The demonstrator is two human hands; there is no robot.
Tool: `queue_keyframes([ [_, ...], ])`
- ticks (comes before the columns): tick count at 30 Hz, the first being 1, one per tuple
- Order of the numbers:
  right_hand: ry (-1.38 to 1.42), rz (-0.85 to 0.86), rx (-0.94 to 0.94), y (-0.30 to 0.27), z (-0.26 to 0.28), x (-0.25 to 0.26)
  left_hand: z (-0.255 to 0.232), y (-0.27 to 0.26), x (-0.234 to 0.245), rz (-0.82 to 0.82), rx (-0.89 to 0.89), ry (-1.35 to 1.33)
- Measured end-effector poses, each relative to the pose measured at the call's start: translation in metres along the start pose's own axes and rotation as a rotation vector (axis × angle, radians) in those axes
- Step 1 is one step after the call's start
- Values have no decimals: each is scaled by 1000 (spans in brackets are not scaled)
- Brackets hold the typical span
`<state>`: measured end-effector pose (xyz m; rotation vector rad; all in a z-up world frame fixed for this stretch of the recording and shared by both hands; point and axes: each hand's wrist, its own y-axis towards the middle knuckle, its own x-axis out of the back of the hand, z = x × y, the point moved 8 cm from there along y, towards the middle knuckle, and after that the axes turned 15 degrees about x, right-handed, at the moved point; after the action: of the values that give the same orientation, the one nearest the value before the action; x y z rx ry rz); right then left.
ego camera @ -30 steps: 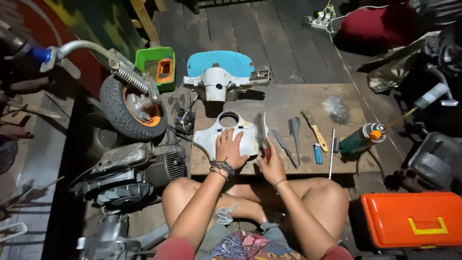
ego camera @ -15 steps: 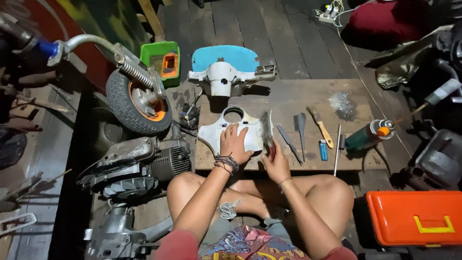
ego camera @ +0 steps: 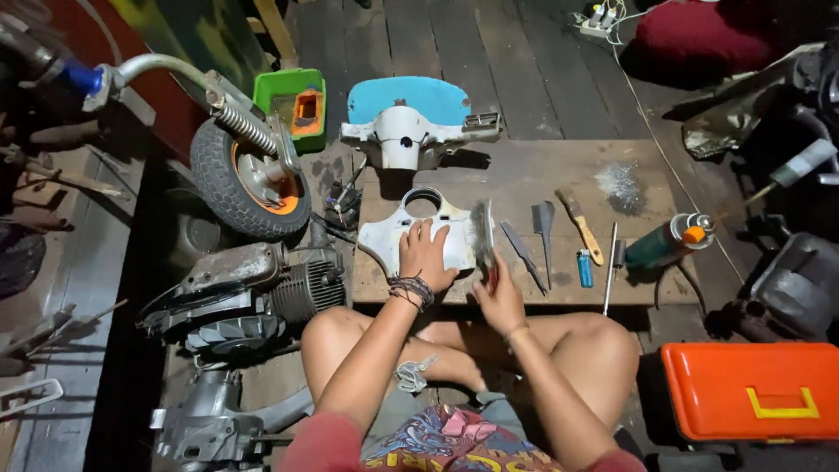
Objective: Using a manual file to shape and smooth the edges of a plastic motorcycle fairing component.
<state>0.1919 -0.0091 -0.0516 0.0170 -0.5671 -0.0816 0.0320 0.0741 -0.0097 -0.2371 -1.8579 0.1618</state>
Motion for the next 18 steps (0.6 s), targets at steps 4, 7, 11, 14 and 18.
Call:
queue_keyframes([
  [4,-60,-19,49,16,2,4,1,-2,1,-15,-11,-7],
  [7,-51,3,12,-7,0,2,3,-3,1,-11,-8,-14],
  [11,2,22,-30,-27,-6,-2,3,3,1,0,-20,-28],
  [14,-20,22,-10,-7,-13,-3,0,1,-1,-1,-21,-20],
  [18,-82,-11,99,28,2,1,4,1,-2,-27,-33,-34],
])
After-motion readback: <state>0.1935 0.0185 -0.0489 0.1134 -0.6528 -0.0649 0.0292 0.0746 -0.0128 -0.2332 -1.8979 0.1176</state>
